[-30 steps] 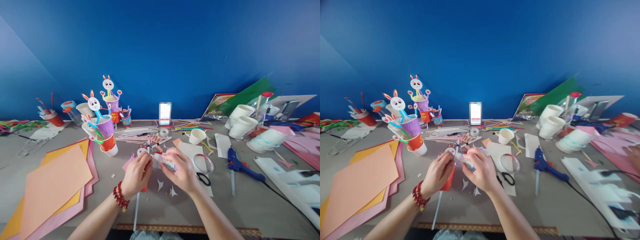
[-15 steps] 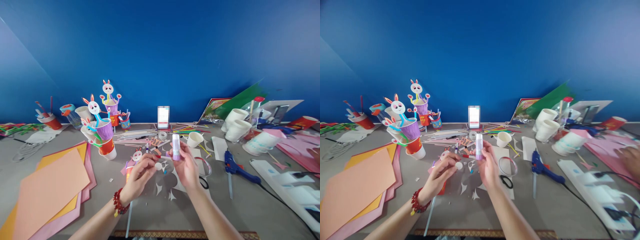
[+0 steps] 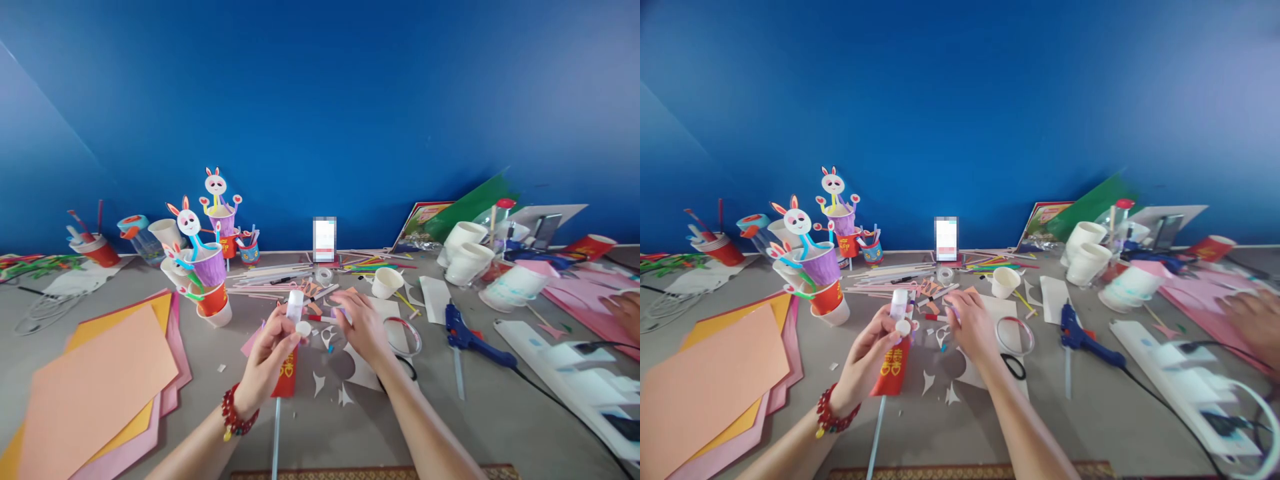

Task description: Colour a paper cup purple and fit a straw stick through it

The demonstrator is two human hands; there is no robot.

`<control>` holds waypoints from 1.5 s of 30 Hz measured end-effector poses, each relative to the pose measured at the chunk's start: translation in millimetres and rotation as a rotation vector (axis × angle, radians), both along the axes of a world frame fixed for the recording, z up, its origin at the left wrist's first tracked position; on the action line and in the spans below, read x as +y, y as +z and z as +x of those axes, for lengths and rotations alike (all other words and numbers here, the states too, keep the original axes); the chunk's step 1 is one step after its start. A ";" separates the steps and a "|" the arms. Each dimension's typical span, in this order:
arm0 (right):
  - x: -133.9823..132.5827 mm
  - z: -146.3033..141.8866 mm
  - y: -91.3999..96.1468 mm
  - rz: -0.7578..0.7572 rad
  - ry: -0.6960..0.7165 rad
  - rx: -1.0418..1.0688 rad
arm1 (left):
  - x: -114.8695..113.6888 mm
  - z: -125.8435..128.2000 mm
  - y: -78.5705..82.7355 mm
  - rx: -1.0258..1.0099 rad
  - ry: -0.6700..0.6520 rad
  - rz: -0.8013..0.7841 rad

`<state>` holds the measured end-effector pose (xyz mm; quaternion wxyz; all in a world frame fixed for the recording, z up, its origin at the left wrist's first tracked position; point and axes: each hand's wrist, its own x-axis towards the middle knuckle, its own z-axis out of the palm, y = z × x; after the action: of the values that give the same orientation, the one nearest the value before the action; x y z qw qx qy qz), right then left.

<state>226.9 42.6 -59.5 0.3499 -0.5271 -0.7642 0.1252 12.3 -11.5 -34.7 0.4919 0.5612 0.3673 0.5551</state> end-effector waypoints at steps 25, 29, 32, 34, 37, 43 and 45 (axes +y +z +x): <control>-14.0 -15.7 14.8 -0.534 0.195 1.168 | -2.9 3.2 -0.7 0.187 -0.351 -0.135; -16.9 -10.4 19.0 -0.397 0.237 0.912 | -0.6 2.2 -2.0 0.186 -0.315 -0.119; -20.1 -7.6 23.7 -0.220 0.247 0.733 | 0.5 1.3 -4.1 0.126 -0.329 -0.197; -21.5 -7.0 25.8 -0.158 0.257 0.674 | 0.6 0.3 -4.8 0.068 -0.370 -0.277; -22.3 -8.1 26.7 -0.185 0.279 0.635 | -0.5 -0.7 -2.5 0.102 -0.360 -0.217; -27.1 -18.6 21.7 -0.241 0.234 0.671 | -4.7 2.4 2.5 0.145 -0.279 -0.119; -31.0 -24.0 17.5 -0.196 0.207 0.650 | -5.6 3.1 0.7 0.091 -0.266 -0.151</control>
<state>202.9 11.6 -42.0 0.5080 -0.4107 -0.6465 0.3940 15.3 -17.1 -34.0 0.5846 0.5911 0.3523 0.4299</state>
